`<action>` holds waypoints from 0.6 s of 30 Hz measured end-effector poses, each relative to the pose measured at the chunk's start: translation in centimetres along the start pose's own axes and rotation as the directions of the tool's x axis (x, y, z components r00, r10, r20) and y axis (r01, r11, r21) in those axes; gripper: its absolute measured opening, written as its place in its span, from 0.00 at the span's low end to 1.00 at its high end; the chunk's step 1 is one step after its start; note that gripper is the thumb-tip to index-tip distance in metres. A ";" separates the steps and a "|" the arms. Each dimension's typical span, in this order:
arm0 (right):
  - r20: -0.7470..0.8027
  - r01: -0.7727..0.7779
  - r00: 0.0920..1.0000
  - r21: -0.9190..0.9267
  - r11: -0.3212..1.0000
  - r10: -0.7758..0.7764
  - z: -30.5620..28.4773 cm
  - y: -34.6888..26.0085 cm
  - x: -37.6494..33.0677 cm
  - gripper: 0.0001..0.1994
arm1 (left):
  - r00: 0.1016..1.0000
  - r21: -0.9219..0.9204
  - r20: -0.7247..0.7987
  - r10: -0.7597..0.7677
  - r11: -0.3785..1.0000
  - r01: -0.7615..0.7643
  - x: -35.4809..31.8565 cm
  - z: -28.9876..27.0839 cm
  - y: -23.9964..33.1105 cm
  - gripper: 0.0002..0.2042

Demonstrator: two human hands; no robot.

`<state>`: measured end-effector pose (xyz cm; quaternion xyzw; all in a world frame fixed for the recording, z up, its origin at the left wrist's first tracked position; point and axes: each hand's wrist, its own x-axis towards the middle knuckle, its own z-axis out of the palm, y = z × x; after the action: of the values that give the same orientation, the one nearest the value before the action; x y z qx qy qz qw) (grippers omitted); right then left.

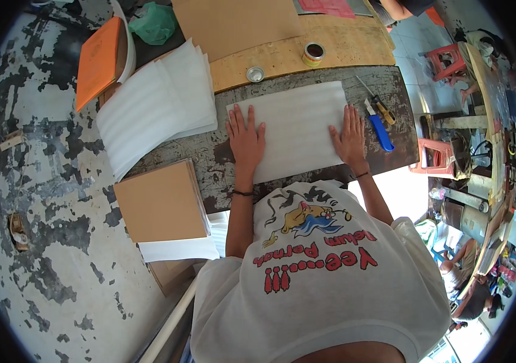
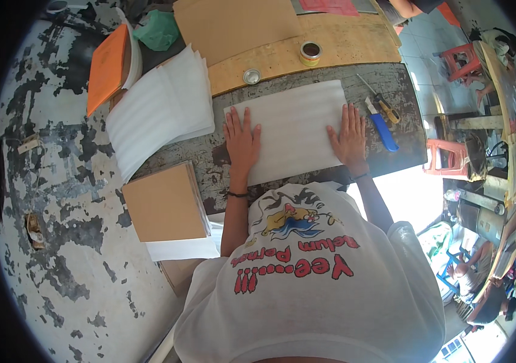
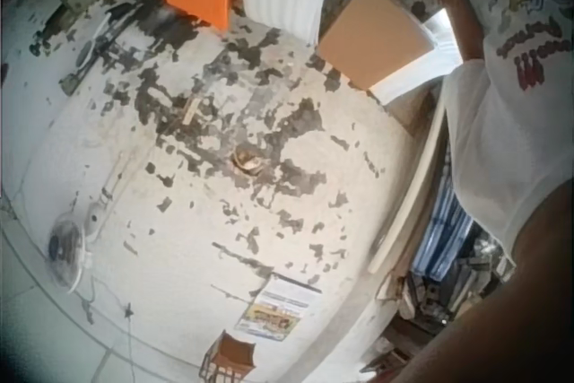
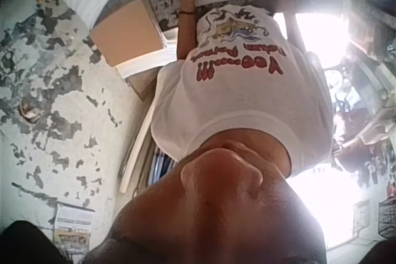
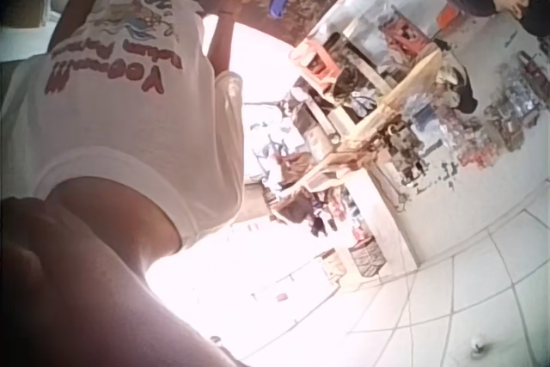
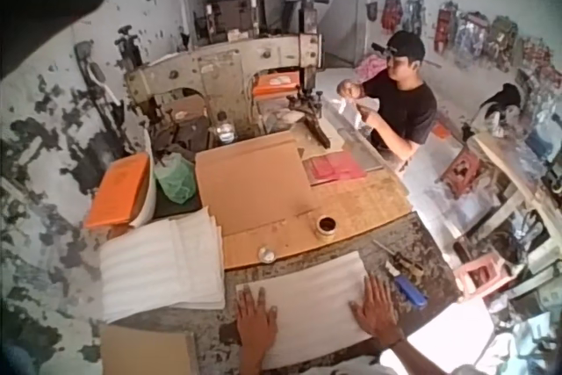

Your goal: The person applies glue from a container onto cardboard pieces by hand, attaches foam sheets to the cardboard pieces, and stacks the assembled pieces.

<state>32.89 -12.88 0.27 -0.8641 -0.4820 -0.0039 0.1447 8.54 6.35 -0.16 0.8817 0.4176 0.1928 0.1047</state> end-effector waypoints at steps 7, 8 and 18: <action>-0.103 -0.078 0.988 0.321 0.944 0.117 -0.1 0.7 3.7 0.42 | 0.921 -0.174 0.007 -0.389 0.907 0.384 -0.5 -0.6 -0.4 0.30; -0.065 -0.178 0.972 0.432 0.884 0.227 0.3 1.4 4.4 0.43 | 0.922 -0.267 -0.030 -0.387 0.892 0.365 0.0 -0.7 -0.7 0.30; -0.042 -0.187 0.963 0.613 0.768 0.268 0.4 7.5 5.8 0.50 | 0.828 -0.795 0.364 -0.427 0.321 0.515 1.4 -3.9 -4.4 0.30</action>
<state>42.23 -11.65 -1.09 -0.8226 -0.3395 0.1127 0.4419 4.65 10.31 2.23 0.5497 0.4930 0.2987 0.6047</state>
